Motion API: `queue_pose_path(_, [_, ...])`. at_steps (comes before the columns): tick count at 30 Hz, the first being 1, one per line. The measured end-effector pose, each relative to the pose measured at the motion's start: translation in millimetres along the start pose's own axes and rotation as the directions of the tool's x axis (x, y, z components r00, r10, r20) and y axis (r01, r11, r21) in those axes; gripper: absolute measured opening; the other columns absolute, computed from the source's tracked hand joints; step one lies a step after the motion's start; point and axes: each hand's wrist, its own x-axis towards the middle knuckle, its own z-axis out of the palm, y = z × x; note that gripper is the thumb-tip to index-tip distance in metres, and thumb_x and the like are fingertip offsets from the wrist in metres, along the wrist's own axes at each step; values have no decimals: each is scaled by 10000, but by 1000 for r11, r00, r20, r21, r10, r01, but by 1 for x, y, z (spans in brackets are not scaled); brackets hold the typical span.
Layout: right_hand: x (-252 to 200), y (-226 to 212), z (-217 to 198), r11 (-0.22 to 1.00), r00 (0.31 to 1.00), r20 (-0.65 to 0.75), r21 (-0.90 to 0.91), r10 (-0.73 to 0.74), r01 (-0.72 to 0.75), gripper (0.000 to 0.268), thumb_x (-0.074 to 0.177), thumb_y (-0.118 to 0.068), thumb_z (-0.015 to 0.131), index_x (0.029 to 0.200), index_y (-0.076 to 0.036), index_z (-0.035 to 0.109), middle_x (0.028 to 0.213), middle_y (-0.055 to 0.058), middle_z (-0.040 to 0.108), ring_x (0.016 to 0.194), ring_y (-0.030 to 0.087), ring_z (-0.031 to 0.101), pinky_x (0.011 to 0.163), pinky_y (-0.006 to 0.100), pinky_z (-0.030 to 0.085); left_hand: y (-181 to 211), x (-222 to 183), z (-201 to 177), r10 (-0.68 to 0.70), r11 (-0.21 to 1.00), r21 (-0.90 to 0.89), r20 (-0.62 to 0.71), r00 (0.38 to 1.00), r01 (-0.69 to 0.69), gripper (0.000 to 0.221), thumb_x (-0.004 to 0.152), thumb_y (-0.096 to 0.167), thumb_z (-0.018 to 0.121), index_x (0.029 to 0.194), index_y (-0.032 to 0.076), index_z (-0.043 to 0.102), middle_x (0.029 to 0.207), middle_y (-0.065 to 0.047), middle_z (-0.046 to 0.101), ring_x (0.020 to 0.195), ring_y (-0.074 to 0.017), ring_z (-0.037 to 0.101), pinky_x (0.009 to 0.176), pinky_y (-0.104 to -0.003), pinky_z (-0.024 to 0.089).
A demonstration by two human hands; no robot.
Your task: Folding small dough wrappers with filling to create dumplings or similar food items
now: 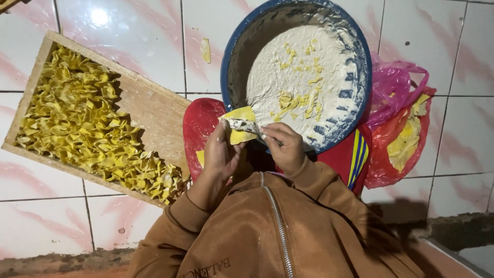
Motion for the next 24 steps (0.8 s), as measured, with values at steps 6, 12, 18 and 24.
queue_pose_path(6, [-10,15,4,996,996,-39,-41,-76,75,247,874,106,716,1047,-42,813,957,136,769,789,270,753,682,369,604,14,6,-4,-66,992,-116,-84,994,56,358,1014,214,588,1263,-43,581,1280,-280,632,1150,-422,656,1002,-623,515])
queue_pose_path(12, [-10,16,-10,994,996,-16,-70,-89,87,238,916,62,651,1088,-28,789,959,123,748,776,304,726,653,373,573,41,-11,6,126,992,29,-8,992,-125,198,979,255,652,1040,67,647,1010,-114,736,897,-261,746,785,-404,657])
queue_pose_path(18, [-2,1,-8,997,994,110,71,-17,9,141,907,53,651,985,14,762,830,156,724,704,300,704,614,394,556,21,28,-44,192,961,133,304,933,-241,236,1031,229,582,1125,29,664,1098,-246,728,1004,-356,737,922,-530,596])
queue_pose_path(24, [-9,34,-17,996,993,91,39,80,-84,157,891,33,654,1017,33,747,849,187,734,704,256,705,594,355,549,58,-17,11,239,956,108,264,934,-275,162,1021,236,641,912,118,654,717,-27,613,633,-148,633,611,-263,535])
